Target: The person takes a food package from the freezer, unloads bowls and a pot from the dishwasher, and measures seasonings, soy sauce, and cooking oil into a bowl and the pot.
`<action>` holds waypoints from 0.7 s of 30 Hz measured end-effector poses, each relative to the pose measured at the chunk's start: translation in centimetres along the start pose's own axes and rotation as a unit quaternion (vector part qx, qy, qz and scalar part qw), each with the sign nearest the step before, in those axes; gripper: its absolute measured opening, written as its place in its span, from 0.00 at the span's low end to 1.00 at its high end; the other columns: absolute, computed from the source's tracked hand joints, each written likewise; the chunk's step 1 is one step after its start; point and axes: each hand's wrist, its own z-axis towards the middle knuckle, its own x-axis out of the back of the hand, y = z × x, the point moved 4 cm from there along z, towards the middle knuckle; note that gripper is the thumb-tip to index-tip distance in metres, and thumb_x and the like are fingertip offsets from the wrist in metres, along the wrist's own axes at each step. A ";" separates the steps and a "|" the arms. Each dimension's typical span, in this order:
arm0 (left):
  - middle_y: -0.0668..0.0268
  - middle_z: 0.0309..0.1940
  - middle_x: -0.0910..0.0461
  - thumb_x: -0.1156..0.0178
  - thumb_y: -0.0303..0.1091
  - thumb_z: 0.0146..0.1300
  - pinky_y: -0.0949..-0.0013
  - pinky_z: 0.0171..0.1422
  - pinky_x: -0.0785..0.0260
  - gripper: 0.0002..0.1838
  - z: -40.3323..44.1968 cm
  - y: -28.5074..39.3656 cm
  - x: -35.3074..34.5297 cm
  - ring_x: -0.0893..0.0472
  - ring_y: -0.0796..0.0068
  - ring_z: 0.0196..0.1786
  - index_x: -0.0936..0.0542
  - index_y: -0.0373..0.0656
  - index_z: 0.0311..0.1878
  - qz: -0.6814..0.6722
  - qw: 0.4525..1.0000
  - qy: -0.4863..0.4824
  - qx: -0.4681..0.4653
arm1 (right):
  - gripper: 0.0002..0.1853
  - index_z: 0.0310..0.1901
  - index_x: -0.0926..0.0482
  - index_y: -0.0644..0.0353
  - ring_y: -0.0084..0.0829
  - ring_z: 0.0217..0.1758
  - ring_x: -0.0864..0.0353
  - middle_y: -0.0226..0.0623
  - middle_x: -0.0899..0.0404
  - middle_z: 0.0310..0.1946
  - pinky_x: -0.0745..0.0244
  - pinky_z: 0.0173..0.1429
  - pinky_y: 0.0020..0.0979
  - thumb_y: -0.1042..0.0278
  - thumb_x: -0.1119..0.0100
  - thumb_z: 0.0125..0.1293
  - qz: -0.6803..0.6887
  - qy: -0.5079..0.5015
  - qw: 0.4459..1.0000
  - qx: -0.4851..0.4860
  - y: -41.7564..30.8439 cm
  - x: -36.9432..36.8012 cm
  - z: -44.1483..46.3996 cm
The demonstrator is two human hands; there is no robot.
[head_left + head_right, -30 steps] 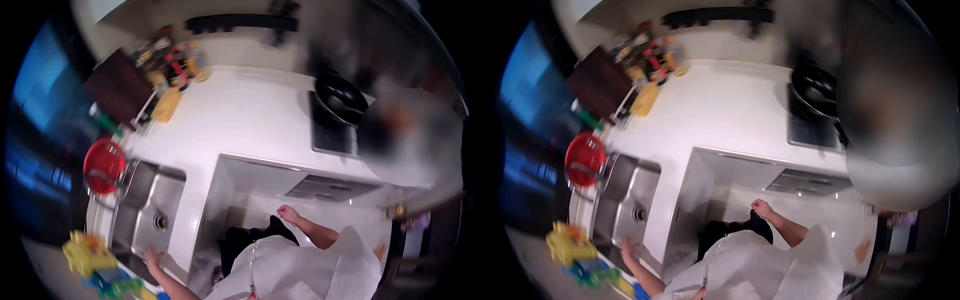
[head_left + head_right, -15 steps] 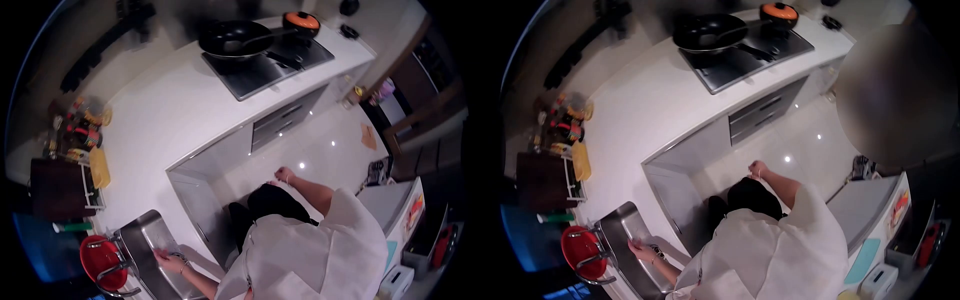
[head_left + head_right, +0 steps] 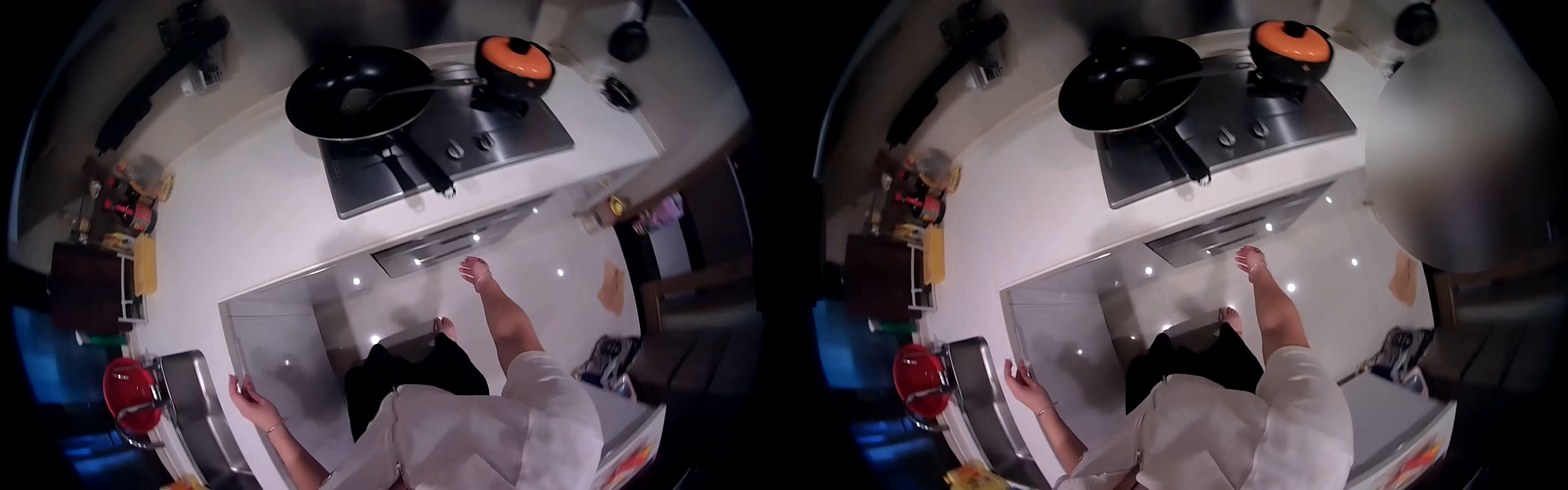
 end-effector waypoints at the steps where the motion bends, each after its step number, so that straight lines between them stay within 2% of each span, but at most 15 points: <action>1: 0.56 0.55 0.35 0.57 0.17 0.60 0.71 0.50 0.30 0.19 -1.2 1.2 -0.6 0.24 0.66 0.48 0.37 0.34 0.56 0.013 1.000 0.015 0.005 | 0.13 0.47 0.33 0.50 0.30 0.42 0.23 0.32 0.23 0.37 0.28 0.40 0.36 0.65 0.52 0.60 0.016 -0.008 1.000 0.002 -0.8 0.1 1.8; 3: 0.55 0.55 0.35 0.56 0.16 0.59 0.71 0.47 0.29 0.20 -3.8 3.8 -1.9 0.23 0.65 0.46 0.36 0.35 0.55 0.053 0.997 -0.054 -0.007 | 0.13 0.47 0.33 0.49 0.30 0.41 0.24 0.31 0.24 0.37 0.28 0.40 0.36 0.67 0.52 0.59 0.028 -0.016 0.999 -0.017 -2.3 0.0 5.5; 4: 0.55 0.55 0.35 0.56 0.16 0.59 0.71 0.47 0.29 0.20 -5.0 5.2 -1.5 0.23 0.65 0.46 0.36 0.35 0.55 0.072 0.996 -0.043 0.000 | 0.15 0.48 0.34 0.49 0.30 0.40 0.24 0.31 0.24 0.36 0.28 0.39 0.36 0.69 0.52 0.58 0.047 -0.006 0.998 -0.028 -2.7 -0.4 6.6; 6: 0.54 0.54 0.35 0.55 0.15 0.57 0.70 0.45 0.28 0.20 -6.9 7.6 -1.4 0.22 0.64 0.43 0.35 0.36 0.54 0.117 0.990 -0.080 -0.014 | 0.12 0.44 0.31 0.50 0.28 0.35 0.24 0.30 0.25 0.34 0.28 0.37 0.35 0.71 0.52 0.56 0.086 0.027 0.996 0.001 -3.8 -1.2 8.4; 7: 0.54 0.54 0.35 0.53 0.15 0.56 0.71 0.44 0.28 0.20 -7.8 7.6 -0.9 0.22 0.64 0.42 0.35 0.37 0.54 0.127 0.989 -0.072 -0.003 | 0.08 0.36 0.28 0.52 0.26 0.30 0.26 0.28 0.26 0.28 0.28 0.36 0.34 0.73 0.54 0.55 0.042 -0.051 0.997 0.024 -4.6 -1.9 9.3; 8: 0.54 0.54 0.35 0.53 0.15 0.56 0.71 0.44 0.28 0.20 -8.8 7.7 -0.3 0.22 0.64 0.42 0.35 0.37 0.54 0.140 0.988 -0.068 0.002 | 0.05 0.29 0.28 0.52 0.23 0.27 0.29 0.26 0.28 0.23 0.28 0.37 0.34 0.74 0.53 0.52 0.060 -0.047 0.997 -0.023 -4.4 -2.0 10.2; 10: 0.55 0.54 0.35 0.49 0.16 0.53 0.70 0.44 0.28 0.21 -10.5 8.1 0.8 0.21 0.65 0.40 0.34 0.38 0.52 0.167 0.982 -0.072 0.052 | 0.05 0.25 0.30 0.51 0.21 0.26 0.30 0.25 0.30 0.19 0.29 0.40 0.34 0.75 0.53 0.49 0.089 -0.051 0.994 -0.030 -4.4 -2.0 10.3; 12: 0.56 0.54 0.35 0.48 0.17 0.52 0.69 0.43 0.28 0.21 -11.5 9.2 1.0 0.21 0.65 0.39 0.33 0.38 0.52 0.195 0.974 -0.099 0.057 | 0.04 0.27 0.29 0.52 0.20 0.26 0.30 0.25 0.29 0.22 0.29 0.39 0.33 0.72 0.48 0.47 0.184 -0.148 0.971 -0.036 -3.8 -2.0 10.4; 13: 0.57 0.55 0.35 0.46 0.17 0.51 0.69 0.43 0.29 0.22 -11.7 9.7 0.7 0.22 0.66 0.39 0.33 0.39 0.52 0.209 0.969 -0.123 0.058 | 0.03 0.25 0.30 0.50 0.20 0.27 0.30 0.23 0.29 0.22 0.30 0.43 0.33 0.71 0.48 0.49 0.215 -0.174 0.961 -0.025 -3.7 -1.9 10.4; 16: 0.58 0.54 0.35 0.45 0.17 0.49 0.69 0.43 0.29 0.23 -12.3 10.9 -0.2 0.23 0.66 0.39 0.33 0.40 0.51 0.222 0.960 -0.165 0.037 | 0.04 0.23 0.32 0.50 0.22 0.29 0.30 0.24 0.31 0.19 0.32 0.46 0.34 0.73 0.49 0.48 0.277 -0.194 0.941 -0.022 -3.9 -1.5 10.5; 18: 0.58 0.54 0.35 0.45 0.17 0.49 0.69 0.43 0.30 0.23 -12.7 10.8 -0.9 0.23 0.66 0.40 0.32 0.40 0.51 0.218 0.957 -0.190 0.033 | 0.04 0.29 0.29 0.50 0.23 0.31 0.31 0.23 0.29 0.24 0.32 0.47 0.33 0.70 0.46 0.50 0.264 -0.150 0.953 -0.020 -3.8 -1.2 9.3; 19: 0.58 0.54 0.35 0.44 0.17 0.48 0.69 0.43 0.30 0.23 -12.8 10.8 -1.0 0.24 0.67 0.40 0.32 0.39 0.50 0.216 0.955 -0.202 0.031 | 0.10 0.36 0.29 0.49 0.22 0.34 0.31 0.22 0.29 0.30 0.32 0.48 0.33 0.67 0.43 0.51 0.228 -0.158 0.961 0.011 -2.9 -1.0 10.2; 21: 0.58 0.54 0.35 0.44 0.17 0.48 0.69 0.44 0.30 0.22 -13.2 11.2 -1.7 0.24 0.67 0.40 0.32 0.39 0.50 0.221 0.947 -0.233 0.023 | 0.11 0.37 0.29 0.45 0.21 0.32 0.35 0.18 0.31 0.31 0.33 0.50 0.35 0.67 0.41 0.51 0.257 -0.144 0.956 -0.001 -2.0 -1.1 11.2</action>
